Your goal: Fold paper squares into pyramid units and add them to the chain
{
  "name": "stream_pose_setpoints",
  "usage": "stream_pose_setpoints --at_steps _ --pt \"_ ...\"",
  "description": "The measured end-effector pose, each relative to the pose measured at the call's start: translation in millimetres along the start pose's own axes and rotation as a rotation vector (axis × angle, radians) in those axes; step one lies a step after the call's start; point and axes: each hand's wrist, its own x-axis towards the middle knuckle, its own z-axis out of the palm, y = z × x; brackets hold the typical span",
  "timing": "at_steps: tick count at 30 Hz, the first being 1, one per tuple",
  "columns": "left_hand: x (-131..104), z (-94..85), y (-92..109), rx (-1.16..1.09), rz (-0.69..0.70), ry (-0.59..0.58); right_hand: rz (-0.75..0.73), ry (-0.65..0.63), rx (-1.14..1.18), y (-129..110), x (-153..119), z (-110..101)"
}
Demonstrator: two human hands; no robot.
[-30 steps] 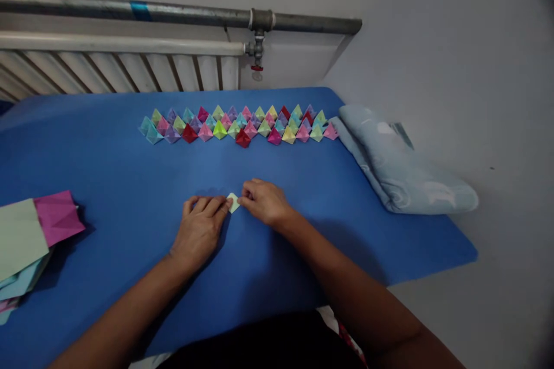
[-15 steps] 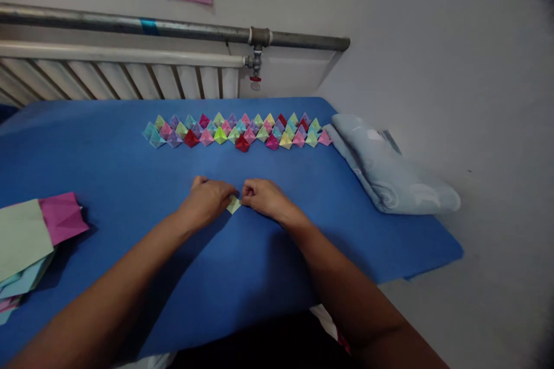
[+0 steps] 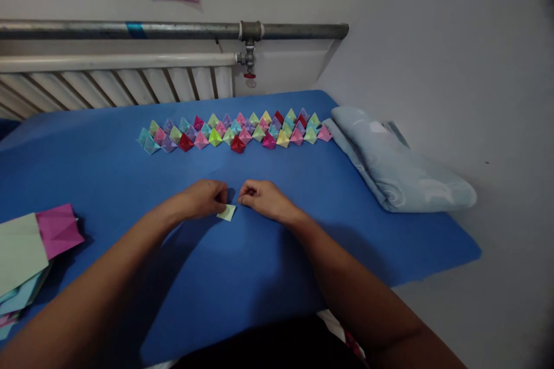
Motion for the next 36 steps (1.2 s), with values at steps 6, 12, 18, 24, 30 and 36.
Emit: stream_pose_setpoints --at_steps 6,12,18,24,30,36 --pt "-17 11.5 -10 -0.862 -0.07 0.395 -0.01 0.058 0.346 -9 -4 17" --pt "-13 34.0 2 -1.311 -0.08 0.599 -0.1 0.245 0.467 -13 0 34" --pt "-15 41.5 2 -1.362 -0.069 0.576 -0.158 0.273 0.381 -5 2 34" --pt "-26 31.4 -8 -0.879 0.074 0.545 -0.415 0.332 -0.054 1 -3 31" --pt "-25 40.3 -23 -0.268 0.333 0.678 -0.727 0.305 -0.532 6 -5 22" --pt "-13 52.4 -28 0.175 0.452 0.865 -0.743 0.279 -0.811 11 0 15"
